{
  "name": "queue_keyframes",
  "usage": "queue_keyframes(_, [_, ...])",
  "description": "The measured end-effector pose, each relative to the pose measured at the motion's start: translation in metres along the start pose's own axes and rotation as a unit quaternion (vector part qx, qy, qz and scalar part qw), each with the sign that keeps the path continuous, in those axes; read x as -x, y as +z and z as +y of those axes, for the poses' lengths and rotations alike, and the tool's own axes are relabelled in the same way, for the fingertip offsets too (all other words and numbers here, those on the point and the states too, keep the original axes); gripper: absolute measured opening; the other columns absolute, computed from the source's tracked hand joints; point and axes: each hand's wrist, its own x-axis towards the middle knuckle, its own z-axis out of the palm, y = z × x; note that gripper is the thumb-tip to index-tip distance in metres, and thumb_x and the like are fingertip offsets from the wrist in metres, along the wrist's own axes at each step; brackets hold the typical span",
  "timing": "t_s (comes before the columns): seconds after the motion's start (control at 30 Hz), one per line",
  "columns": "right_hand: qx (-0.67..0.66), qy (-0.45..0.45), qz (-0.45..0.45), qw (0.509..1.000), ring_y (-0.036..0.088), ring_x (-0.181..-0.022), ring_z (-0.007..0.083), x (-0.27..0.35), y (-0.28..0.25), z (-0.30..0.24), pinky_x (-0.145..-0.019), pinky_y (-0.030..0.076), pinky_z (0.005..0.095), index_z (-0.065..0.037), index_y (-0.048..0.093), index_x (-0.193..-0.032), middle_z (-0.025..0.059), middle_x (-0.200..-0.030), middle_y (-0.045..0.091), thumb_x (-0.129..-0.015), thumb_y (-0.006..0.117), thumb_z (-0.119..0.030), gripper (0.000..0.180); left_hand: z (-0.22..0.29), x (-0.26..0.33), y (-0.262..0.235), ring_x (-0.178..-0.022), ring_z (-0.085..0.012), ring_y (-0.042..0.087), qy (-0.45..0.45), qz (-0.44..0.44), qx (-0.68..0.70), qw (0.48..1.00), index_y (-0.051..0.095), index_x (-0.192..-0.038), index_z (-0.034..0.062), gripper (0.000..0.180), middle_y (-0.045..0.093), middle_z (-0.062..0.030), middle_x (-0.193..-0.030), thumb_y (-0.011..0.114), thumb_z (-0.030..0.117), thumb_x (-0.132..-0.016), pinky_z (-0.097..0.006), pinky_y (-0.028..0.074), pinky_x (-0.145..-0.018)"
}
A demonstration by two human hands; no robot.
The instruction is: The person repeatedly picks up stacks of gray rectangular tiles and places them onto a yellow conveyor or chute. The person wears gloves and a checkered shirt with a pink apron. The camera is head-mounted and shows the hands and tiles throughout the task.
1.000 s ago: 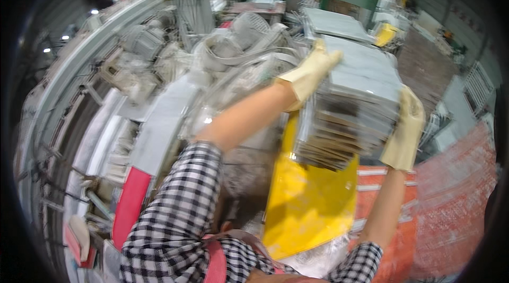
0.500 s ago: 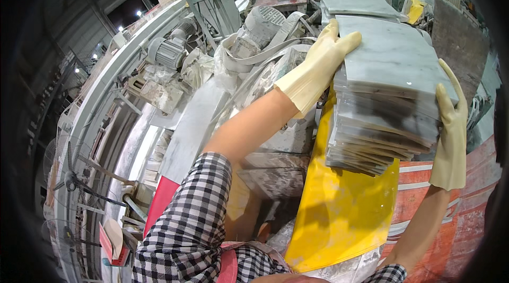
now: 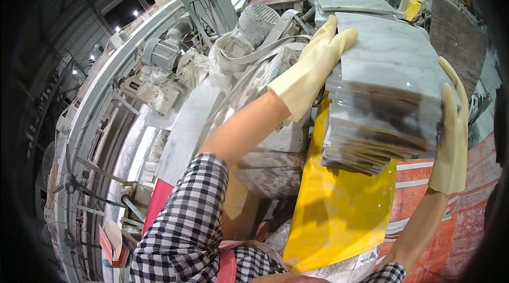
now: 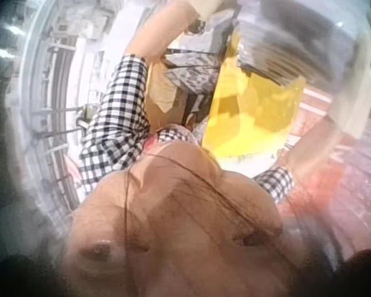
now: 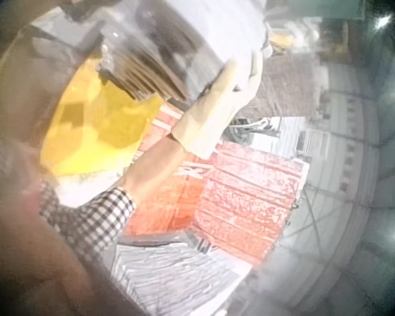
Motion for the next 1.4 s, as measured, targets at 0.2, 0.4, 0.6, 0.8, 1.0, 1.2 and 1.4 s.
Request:
queue_keyframes(0.2, [-0.059, 0.024, 0.041, 0.997, 0.053, -0.133, 0.0197, 0.01, 0.007, 0.0, -0.113, 0.039, 0.0325, -0.001, 0.057, -0.144, 0.0123, -0.143, 0.059, -0.1, 0.064, -0.04, 0.059, -0.016, -0.002, 0.0, -0.15, -0.0363, 0.036, 0.037, 0.026, -0.034, 0.998, 0.026, -0.162, 0.0004, 0.088, 0.035, -0.0247, -0.164, 0.058, 0.048, -0.096, -0.04, 0.03, -0.122])
queue_keyframes(0.4, [0.007, 0.027, 0.068, 0.997, 0.039, -0.148, 0.0268, 0.002, -0.005, -0.007, -0.119, 0.033, 0.0371, -0.007, 0.05, -0.152, 0.0167, -0.159, 0.044, -0.097, 0.071, -0.029, 0.063, -0.012, 0.019, -0.036, -0.138, -0.0379, 0.051, 0.188, 0.144, -0.205, 0.95, 0.051, -0.146, -0.0007, 0.063, 0.055, -0.0277, -0.145, 0.051, 0.045, -0.103, -0.038, 0.039, -0.115])
queue_keyframes(0.6, [0.095, -0.098, 0.143, 0.98, 0.042, -0.147, 0.0255, 0.028, 0.011, -0.049, -0.119, 0.036, 0.0388, -0.006, 0.05, -0.152, 0.0142, -0.157, 0.048, -0.105, 0.062, -0.022, 0.052, -0.086, 0.146, -0.15, -0.132, -0.0195, 0.056, 0.16, 0.11, -0.087, 0.977, 0.061, -0.138, 0.0003, 0.044, 0.064, -0.0119, -0.138, 0.05, 0.031, -0.109, -0.032, 0.037, -0.115])
queue_keyframes(0.8, [0.069, 0.011, 0.046, 0.997, 0.062, -0.126, 0.0219, 0.133, 0.061, -0.064, -0.114, 0.04, 0.0358, 0.005, 0.061, -0.137, 0.0165, -0.13, 0.069, -0.11, 0.051, -0.016, 0.036, -0.229, 0.302, -0.252, -0.119, -0.0255, 0.066, -0.158, 0.186, -0.18, 0.953, 0.068, -0.13, 0.0007, 0.038, 0.072, -0.0141, -0.124, 0.054, 0.027, -0.106, -0.035, 0.049, -0.105])
queue_keyframes(1.0, [0.102, 0.211, -0.247, 0.94, 0.058, -0.132, 0.0269, 0.273, 0.167, 0.039, -0.115, 0.04, 0.038, 0.002, 0.061, -0.138, 0.0174, -0.137, 0.065, -0.106, 0.057, -0.014, 0.037, -0.301, 0.44, -0.271, -0.108, -0.0348, 0.07, -0.197, 0.221, -0.264, 0.918, 0.076, -0.11, 0.0048, 0.03, 0.074, -0.0181, -0.113, 0.057, 0.026, -0.098, -0.043, 0.055, -0.094])
queue_keyframes(1.2, [0.309, 0.005, -0.346, 0.886, 0.047, -0.14, 0.04, 0.343, 0.185, 0.094, -0.12, 0.032, 0.0471, -0.001, 0.056, -0.144, 0.0217, -0.144, 0.057, -0.099, 0.061, -0.015, 0.048, -0.294, 0.45, -0.288, -0.116, -0.036, 0.067, -0.097, 0.267, -0.357, 0.89, 0.077, -0.104, 0.0034, 0.026, 0.074, -0.0187, -0.111, 0.061, 0.023, -0.097, -0.043, 0.053, -0.1])
queue_keyframes(1.4, [0.381, 0.018, -0.346, 0.857, 0.041, -0.146, 0.0405, 0.354, 0.188, 0.094, -0.125, 0.021, 0.051, -0.002, 0.05, -0.149, 0.0207, -0.152, 0.052, -0.099, 0.057, -0.018, 0.053, -0.292, 0.439, -0.331, -0.131, -0.0377, 0.056, -0.09, 0.303, -0.561, 0.765, 0.068, -0.126, 0.0019, 0.042, 0.067, -0.0182, -0.132, 0.068, 0.026, -0.091, -0.048, 0.037, -0.118])
